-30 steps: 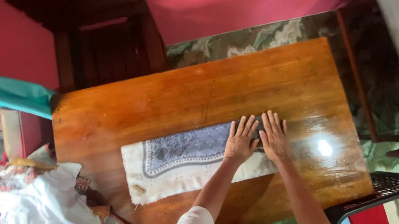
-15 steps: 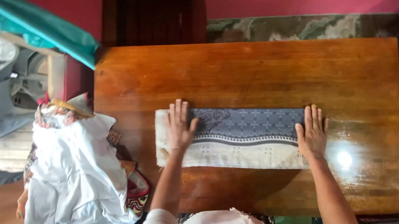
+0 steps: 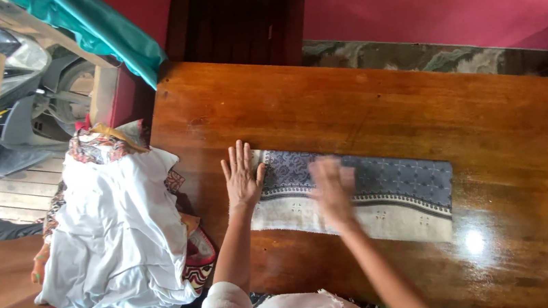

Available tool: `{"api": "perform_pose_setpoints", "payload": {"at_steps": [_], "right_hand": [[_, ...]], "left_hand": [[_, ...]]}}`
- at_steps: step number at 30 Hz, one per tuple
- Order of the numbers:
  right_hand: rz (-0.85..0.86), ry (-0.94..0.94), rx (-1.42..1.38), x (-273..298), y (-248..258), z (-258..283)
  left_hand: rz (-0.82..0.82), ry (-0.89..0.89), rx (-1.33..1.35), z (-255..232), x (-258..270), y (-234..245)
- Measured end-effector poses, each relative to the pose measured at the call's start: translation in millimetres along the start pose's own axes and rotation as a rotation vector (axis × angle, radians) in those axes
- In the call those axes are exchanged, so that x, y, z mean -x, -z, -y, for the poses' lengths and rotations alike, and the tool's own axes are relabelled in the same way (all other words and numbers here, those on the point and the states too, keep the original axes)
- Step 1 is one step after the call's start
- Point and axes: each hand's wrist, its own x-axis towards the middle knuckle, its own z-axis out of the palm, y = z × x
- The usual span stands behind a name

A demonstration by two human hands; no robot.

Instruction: The person folds a red cloth, a patterned scarf, and a white t-shirt on a wooden table, smoothing each item before placing them into a black laundry basket.

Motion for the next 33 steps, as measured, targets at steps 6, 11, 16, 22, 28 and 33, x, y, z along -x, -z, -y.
{"api": "perform_pose_setpoints", "payload": {"at_steps": [6, 11, 16, 22, 28, 33], "right_hand": [[0.347, 0.841, 1.227, -32, 23, -104], [0.166, 0.366, 0.995, -85, 185, -105], [-0.007, 0.319, 1.11, -108, 238, -148], [0.067, 0.627, 0.832, -34, 125, -128], [0.28, 0.567, 0.943, -12, 136, -143], [0.204, 0.39, 1.052, -29, 233, -149]], "left_hand": [[-0.019, 0.033, -0.016, 4, 3, 4], [-0.031, 0.049, 0.014, 0, 1, 6], [-0.073, 0.03, -0.02, 4, 2, -5], [-0.291, -0.424, 0.205, -75, 28, -41], [-0.087, -0.55, -0.036, -135, 76, -59], [-0.025, -0.4, -0.049, -72, 66, -19]]}}
